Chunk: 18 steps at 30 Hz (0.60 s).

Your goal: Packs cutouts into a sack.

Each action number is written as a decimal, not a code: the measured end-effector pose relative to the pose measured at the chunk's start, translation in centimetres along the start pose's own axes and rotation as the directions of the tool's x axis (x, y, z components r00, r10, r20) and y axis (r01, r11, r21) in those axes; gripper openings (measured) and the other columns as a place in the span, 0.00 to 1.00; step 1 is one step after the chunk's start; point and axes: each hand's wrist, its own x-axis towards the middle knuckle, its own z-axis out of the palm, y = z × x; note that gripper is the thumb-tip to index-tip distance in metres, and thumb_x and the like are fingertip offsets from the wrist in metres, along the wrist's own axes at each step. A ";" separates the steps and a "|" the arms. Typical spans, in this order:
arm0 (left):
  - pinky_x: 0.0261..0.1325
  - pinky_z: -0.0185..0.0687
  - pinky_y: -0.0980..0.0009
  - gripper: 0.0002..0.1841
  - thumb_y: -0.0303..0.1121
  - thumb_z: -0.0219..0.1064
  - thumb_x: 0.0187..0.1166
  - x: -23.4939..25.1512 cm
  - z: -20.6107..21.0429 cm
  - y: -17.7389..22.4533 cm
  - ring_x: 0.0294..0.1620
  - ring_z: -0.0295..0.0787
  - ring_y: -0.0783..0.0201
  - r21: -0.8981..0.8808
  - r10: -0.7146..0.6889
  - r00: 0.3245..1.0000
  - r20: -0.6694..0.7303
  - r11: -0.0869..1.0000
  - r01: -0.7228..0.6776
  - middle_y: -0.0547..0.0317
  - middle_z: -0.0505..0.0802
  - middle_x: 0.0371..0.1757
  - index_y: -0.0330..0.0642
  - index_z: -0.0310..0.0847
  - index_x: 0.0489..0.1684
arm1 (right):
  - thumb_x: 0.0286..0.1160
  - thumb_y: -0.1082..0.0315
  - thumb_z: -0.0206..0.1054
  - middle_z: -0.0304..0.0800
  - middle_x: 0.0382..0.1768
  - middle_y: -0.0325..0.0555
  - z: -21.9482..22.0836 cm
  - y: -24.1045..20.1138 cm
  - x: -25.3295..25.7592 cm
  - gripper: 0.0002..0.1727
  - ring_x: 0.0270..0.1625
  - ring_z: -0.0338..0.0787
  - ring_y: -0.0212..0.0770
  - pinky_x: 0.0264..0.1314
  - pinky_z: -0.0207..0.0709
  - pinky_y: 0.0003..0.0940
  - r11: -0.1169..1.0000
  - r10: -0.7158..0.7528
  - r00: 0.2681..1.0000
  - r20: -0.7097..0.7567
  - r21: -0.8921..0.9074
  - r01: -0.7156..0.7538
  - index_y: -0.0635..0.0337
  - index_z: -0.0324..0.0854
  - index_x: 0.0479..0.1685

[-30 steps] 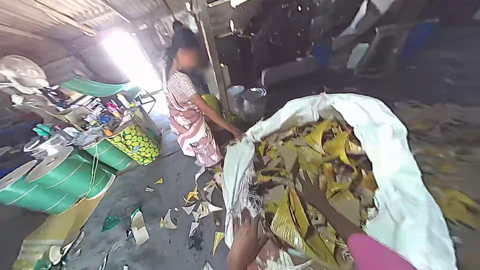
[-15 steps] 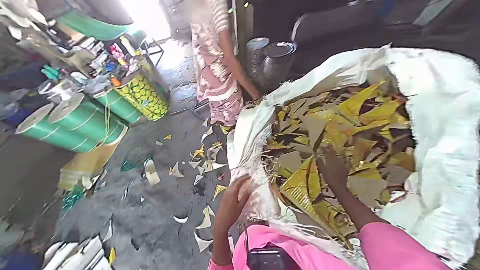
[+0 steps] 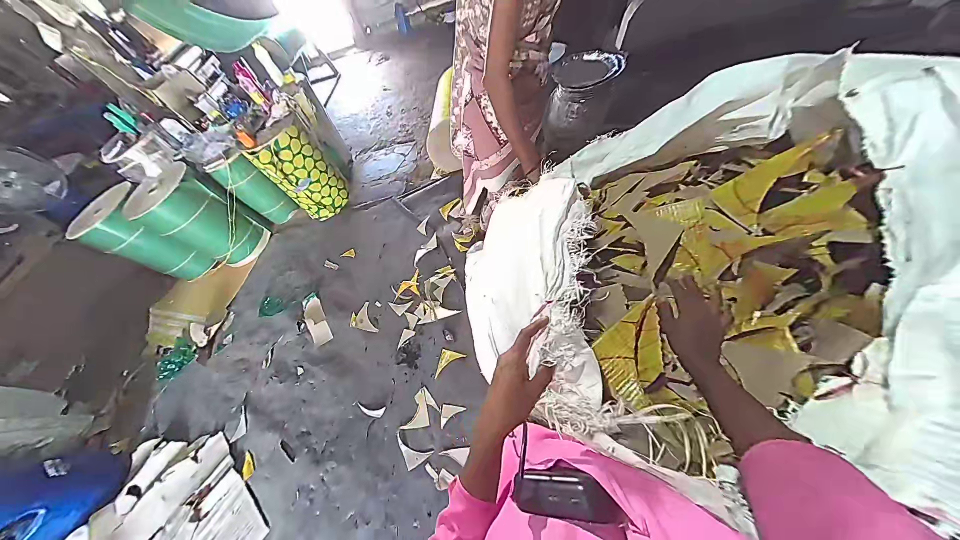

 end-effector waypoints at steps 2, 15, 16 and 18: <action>0.72 0.77 0.61 0.30 0.20 0.59 0.76 0.8 0.1 0.7 0.71 0.84 0.53 -0.036 0.086 0.996 0.005 0.996 -0.086 0.29 0.80 0.76 0.21 0.63 0.82 | 0.88 0.61 0.58 0.64 0.88 0.62 -0.1 0.2 -0.1 0.27 0.89 0.54 0.78 0.82 0.41 0.84 1.000 -0.002 1.000 -0.003 -0.006 0.002 0.58 0.71 0.84; 0.77 0.70 0.41 0.29 0.23 0.66 0.78 3.2 6.7 -2.1 0.75 0.77 0.31 0.100 0.085 0.823 0.561 0.980 -0.170 0.25 0.80 0.74 0.24 0.69 0.80 | 0.89 0.68 0.54 0.65 0.85 0.71 -6.2 -8.1 -1.3 0.26 0.88 0.60 0.73 0.90 0.40 0.68 0.985 0.169 0.977 0.129 -0.033 -0.167 0.67 0.70 0.83; 0.77 0.68 0.40 0.29 0.25 0.65 0.80 3.3 6.7 -2.4 0.76 0.76 0.31 0.122 0.068 0.795 0.603 0.977 -0.176 0.26 0.80 0.75 0.25 0.68 0.82 | 0.90 0.67 0.52 0.63 0.86 0.70 -6.5 -8.7 -1.3 0.26 0.89 0.58 0.72 0.91 0.38 0.67 0.982 0.186 0.969 0.161 -0.048 -0.181 0.67 0.67 0.85; 0.78 0.68 0.42 0.26 0.23 0.63 0.81 3.5 6.7 -3.4 0.76 0.77 0.32 0.027 0.133 0.782 0.609 0.982 -0.188 0.25 0.80 0.74 0.22 0.70 0.78 | 0.92 0.67 0.50 0.54 0.90 0.67 -8.4 -11.3 -1.4 0.28 0.93 0.50 0.69 0.93 0.33 0.62 0.962 0.274 0.924 0.267 -0.065 -0.266 0.66 0.61 0.89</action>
